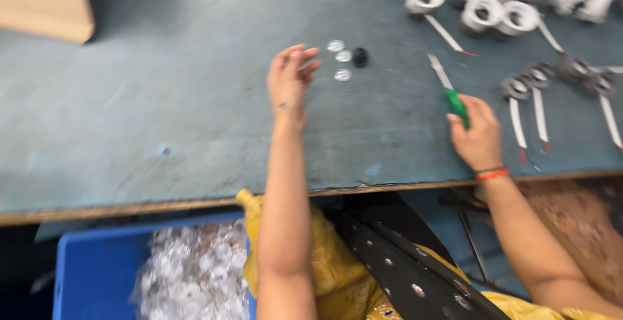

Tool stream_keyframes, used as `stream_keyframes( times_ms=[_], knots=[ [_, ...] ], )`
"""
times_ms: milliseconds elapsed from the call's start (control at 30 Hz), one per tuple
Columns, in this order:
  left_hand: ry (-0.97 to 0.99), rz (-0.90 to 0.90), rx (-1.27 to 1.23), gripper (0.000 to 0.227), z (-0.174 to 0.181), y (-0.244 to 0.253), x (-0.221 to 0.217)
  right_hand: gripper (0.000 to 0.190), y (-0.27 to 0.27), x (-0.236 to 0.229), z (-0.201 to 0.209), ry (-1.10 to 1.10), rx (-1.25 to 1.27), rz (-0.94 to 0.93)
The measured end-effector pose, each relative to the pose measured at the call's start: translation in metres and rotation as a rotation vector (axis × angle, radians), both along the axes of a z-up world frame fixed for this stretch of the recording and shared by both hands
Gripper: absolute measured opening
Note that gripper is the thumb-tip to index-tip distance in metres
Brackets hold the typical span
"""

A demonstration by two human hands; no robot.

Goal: The person assembles small electrical components by inserting clear plastic rings into grey housings and tightening them with a green screwdriver. They then place the assembled units into a cardboard box and pack additional small parts into plastic bags.

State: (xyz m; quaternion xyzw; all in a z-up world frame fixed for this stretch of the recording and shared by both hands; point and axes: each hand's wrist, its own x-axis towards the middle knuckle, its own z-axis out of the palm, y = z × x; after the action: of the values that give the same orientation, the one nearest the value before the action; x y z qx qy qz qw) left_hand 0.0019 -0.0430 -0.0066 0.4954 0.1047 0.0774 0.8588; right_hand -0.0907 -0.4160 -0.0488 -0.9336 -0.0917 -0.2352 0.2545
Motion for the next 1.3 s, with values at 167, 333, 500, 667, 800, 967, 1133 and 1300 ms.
stream_keyframes(
  times_ms=[167, 333, 500, 667, 800, 967, 1133, 1300],
  knots=[
    [0.087, 0.036, 0.013, 0.02, 0.0, 0.009, -0.004, 0.029, -0.04, 0.009, 0.007, -0.098, -0.039, -0.05],
    [0.069, 0.018, 0.082, 0.018, 0.012, -0.001, -0.009, 0.044, -0.087, 0.023, 0.003, -0.094, -0.296, -0.336],
    [0.065, -0.026, 0.115, 0.017, 0.008, -0.017, -0.01, 0.027, -0.083, 0.028, -0.007, -0.052, -0.256, -0.353],
    [0.023, -0.149, 0.143, 0.019, 0.002, -0.038, -0.015, 0.026, -0.038, 0.036, 0.005, 0.076, 0.285, -0.264],
    [0.14, -0.334, 0.104, 0.032, 0.014, -0.061, -0.026, 0.024, 0.028, 0.049, 0.037, -0.292, 0.157, -0.048],
    [0.165, -0.46, -0.141, 0.05, 0.016, -0.056, -0.029, 0.029, 0.156, 0.061, 0.061, 0.047, 0.502, 0.478],
    [0.221, -0.218, -0.186, 0.06, -0.007, -0.005, -0.01, 0.03, 0.208, 0.085, 0.062, 0.059, 0.517, 0.778],
    [0.329, -0.153, -0.191, 0.058, -0.036, -0.007, -0.005, 0.037, 0.205, 0.088, 0.045, 0.05, 0.522, 0.807]
  ],
)
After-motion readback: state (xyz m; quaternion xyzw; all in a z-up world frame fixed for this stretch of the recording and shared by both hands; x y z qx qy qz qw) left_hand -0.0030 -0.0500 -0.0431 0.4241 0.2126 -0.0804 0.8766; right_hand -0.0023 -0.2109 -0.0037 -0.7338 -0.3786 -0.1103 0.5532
